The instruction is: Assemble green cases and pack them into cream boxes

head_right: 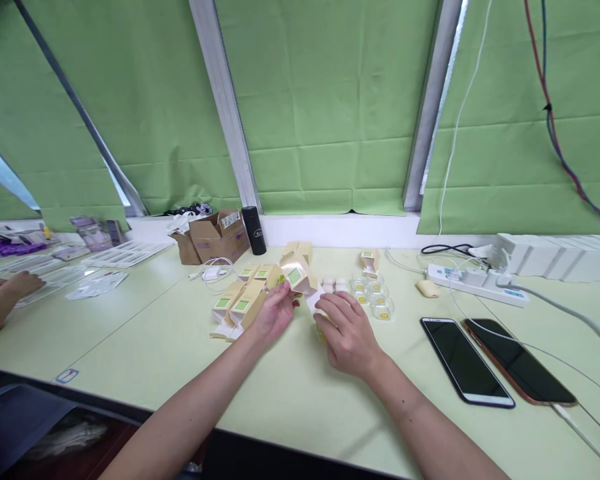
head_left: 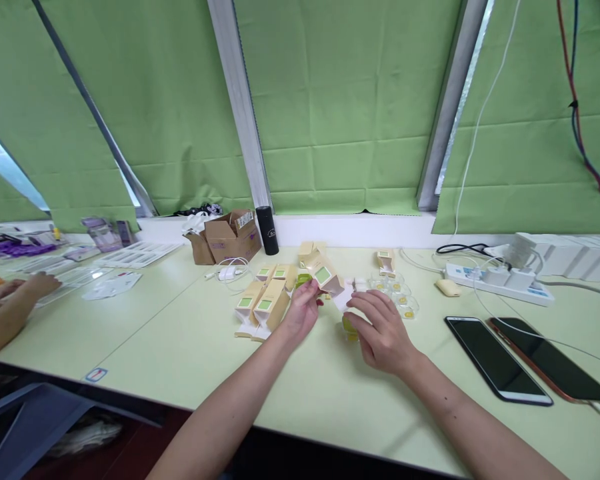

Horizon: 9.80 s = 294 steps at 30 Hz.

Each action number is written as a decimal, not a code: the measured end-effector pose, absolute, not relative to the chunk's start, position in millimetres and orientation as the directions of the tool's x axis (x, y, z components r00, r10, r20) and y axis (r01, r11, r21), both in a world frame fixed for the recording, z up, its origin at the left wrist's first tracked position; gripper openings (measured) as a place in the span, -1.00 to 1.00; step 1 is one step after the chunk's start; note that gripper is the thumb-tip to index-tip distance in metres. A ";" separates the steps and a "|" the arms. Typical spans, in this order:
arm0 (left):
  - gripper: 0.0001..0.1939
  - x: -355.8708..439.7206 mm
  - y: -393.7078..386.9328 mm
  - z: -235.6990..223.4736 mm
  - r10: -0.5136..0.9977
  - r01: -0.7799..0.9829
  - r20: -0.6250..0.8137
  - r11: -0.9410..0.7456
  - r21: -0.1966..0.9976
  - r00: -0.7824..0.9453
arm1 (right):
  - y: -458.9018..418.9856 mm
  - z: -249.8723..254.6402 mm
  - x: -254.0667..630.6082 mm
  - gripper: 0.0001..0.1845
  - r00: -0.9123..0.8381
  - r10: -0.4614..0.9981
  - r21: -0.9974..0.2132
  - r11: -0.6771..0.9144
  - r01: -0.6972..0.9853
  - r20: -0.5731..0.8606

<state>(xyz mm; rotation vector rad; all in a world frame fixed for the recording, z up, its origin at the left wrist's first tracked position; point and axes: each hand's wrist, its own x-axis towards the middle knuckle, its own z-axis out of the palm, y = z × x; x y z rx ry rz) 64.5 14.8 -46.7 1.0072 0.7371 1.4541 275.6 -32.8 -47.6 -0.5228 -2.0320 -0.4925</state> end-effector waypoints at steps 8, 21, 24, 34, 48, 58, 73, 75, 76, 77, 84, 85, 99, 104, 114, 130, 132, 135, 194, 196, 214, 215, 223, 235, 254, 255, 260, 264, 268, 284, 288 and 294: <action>-0.32 70.4 15.2 -50.1 0.928 -0.282 0.373 -0.357 0.890 0.002 | -21.7 -49.3 285.3 -0.49 -0.197 0.297 -0.103 0.754 0.649 0.934; -0.63 69.1 -13.9 -44.4 0.566 0.591 0.794 -0.726 0.353 0.221 | -18.1 -54.0 279.1 -0.36 -0.152 0.338 -0.168 0.750 0.640 0.929; -0.70 68.5 -12.7 -46.3 0.549 0.633 0.807 -0.709 0.311 0.218 | -18.0 -53.4 279.5 -0.34 -0.169 0.322 -0.144 0.755 0.640 0.932; -0.61 73.5 -12.3 -46.9 0.190 0.617 0.946 -0.787 -0.013 0.263 | -18.4 -55.6 281.8 -0.25 -0.209 0.256 -0.073 0.778 0.624 0.944; -0.53 73.6 -9.9 -52.1 0.223 0.644 0.946 -0.765 0.022 0.233 | -18.9 -54.1 279.4 -0.27 -0.163 0.254 -0.099 0.774 0.626 0.953; -0.36 73.5 -10.9 -47.9 0.437 0.373 0.888 -0.855 0.360 0.144 | -16.6 -52.3 280.5 -0.40 -0.130 0.321 -0.168 0.749 0.641 0.938; -0.41 77.7 -2.1 -48.5 0.846 -0.258 0.532 -0.521 0.814 -0.032 | -19.0 -54.2 278.7 -0.42 -0.197 0.377 -0.185 0.765 0.616 0.905; -0.38 77.9 -1.5 -49.6 0.857 -0.262 0.514 -0.505 0.822 -0.037 | -19.1 -55.2 278.6 -0.41 -0.196 0.396 -0.207 0.768 0.606 0.897; -0.38 78.1 -1.4 -49.9 0.859 -0.258 0.510 -0.502 0.826 -0.040 | -19.1 -55.8 278.6 -0.41 -0.197 0.407 -0.220 0.771 0.598 0.892; -0.38 78.3 -1.4 -50.0 0.861 -0.250 0.508 -0.501 0.829 -0.042 | -19.0 -56.3 278.5 -0.40 -0.198 0.418 -0.234 0.775 0.587 0.887; -0.42 80.6 -0.4 -49.7 0.875 -0.201 0.482 -0.481 0.853 -0.048 | -21.0 -56.5 275.8 -0.33 -0.250 0.480 -0.313 0.808 0.499 0.841; -0.41 80.9 -0.5 -49.6 0.877 -0.200 0.479 -0.477 0.856 -0.043 | -21.6 -56.2 275.2 -0.31 -0.258 0.491 -0.325 0.809 0.490 0.832; -0.47 81.2 -6.9 -55.0 0.868 -0.110 0.492 -0.483 0.869 0.069 | -16.6 -62.8 271.4 -0.53 -0.154 0.643 -0.597 0.759 0.259 0.750; -0.54 79.3 -10.6 -53.5 0.824 -0.006 0.561 -0.562 0.827 0.082 | -13.6 -62.9 272.1 -0.59 -0.112 0.700 -0.690 0.714 0.119 0.705; -0.50 80.0 -16.3 -50.7 0.751 0.118 0.642 -0.659 0.743 0.156 | -10.8 -67.2 271.5 -0.59 -0.121 0.762 -0.766 0.642 0.017 0.636; -0.66 84.1 -10.4 -50.8 0.824 0.040 0.566 -0.567 0.823 0.032 | -16.7 -63.4 269.1 -0.61 -0.152 0.736 -0.735 0.674 0.071 0.660; -0.67 84.5 -10.9 -50.1 0.825 0.040 0.564 -0.565 0.824 0.032 | -16.7 -64.1 268.8 -0.62 -0.153 0.739 -0.740 0.670 0.062 0.656; -0.68 85.2 -11.1 -49.8 0.825 0.042 0.564 -0.565 0.824 0.030 | -16.9 -64.1 268.7 -0.63 -0.152 0.748 -0.751 0.659 0.048 0.646; -0.48 78.5 -3.2 -61.5 0.756 -0.029 0.623 -0.631 0.775 0.200 | -13.7 -65.2 269.6 -0.62 -0.127 0.813 -0.822 0.556 -0.122 0.568; -0.49 78.7 -3.8 -60.4 0.761 -0.031 0.620 -0.627 0.779 0.193 | -14.7 -64.6 269.1 -0.61 -0.130 0.808 -0.818 0.562 -0.119 0.574; -0.54 77.7 -4.7 -60.1 0.775 0.004 0.608 -0.618 0.786 0.175 | -19.9 -60.5 267.1 -0.62 -0.152 0.800 -0.814 0.565 -0.137 0.581; -0.54 77.7 -4.5 -60.1 0.775 0.006 0.607 -0.618 0.786 0.175 | -20.1 -60.4 267.0 -0.63 -0.153 0.799 -0.813 0.566 -0.137 0.582; -0.54 77.8 -4.3 -59.4 0.780 0.033 0.607 -0.618 0.786 0.155 | -20.2 -60.1 266.0 -0.59 -0.147 0.797 -0.811 0.574 -0.113 0.585; -0.59 81.1 -11.3 -53.0 0.748 0.144 0.644 -0.664 0.734 0.162 | -16.3 -62.0 265.1 -0.64 -0.081 0.820 -0.823 0.562 -0.083 0.567; -0.68 83.0 -5.2 -59.8 0.722 0.256 0.686 -0.682 0.685 0.089 | -15.6 -62.3 265.4 -0.73 -0.063 0.823 -0.825 0.559 -0.085 0.564; -0.69 82.9 -5.4 -59.7 0.719 0.263 0.689 -0.684 0.680 0.089 | -15.9 -62.0 265.2 -0.73 -0.064 0.824 -0.826 0.557 -0.087 0.562; -0.68 82.3 -9.0 -56.8 0.698 0.298 0.708 -0.703 0.646 0.110 | -16.7 -61.0 264.4 -0.70 -0.070 0.824 -0.826 0.558 -0.074 0.563; -0.57 81.0 -12.9 -54.7 0.673 0.352 0.727 -0.718 0.600 0.135 | -16.5 -60.2 264.9 -0.69 -0.081 0.798 -0.802 0.597 -0.025 0.597; -0.51 79.0 -14.7 -53.9 0.675 0.413 0.721 -0.707 0.573 0.155 | -18.6 -60.0 266.5 -0.68 -0.142 0.764 -0.763 0.642 0.076 0.629; -0.41 78.0 -4.5 -51.7 0.788 0.281 0.616 -0.591 0.756 -0.001 | -31.4 -48.5 267.6 -0.59 -0.269 0.550 -0.487 0.831 0.268 0.790; -0.36 78.1 1.2 -54.2 0.849 0.135 0.527 -0.518 0.845 -0.037 | -31.0 -49.7 268.5 -0.58 -0.268 0.574 -0.498 0.812 0.303 0.774; -0.36 69.6 18.9 -63.1 0.920 -0.061 0.388 -0.392 0.918 -0.062 | -28.9 -43.3 279.5 -0.74 -0.336 0.714 -0.447 0.666 0.597 0.614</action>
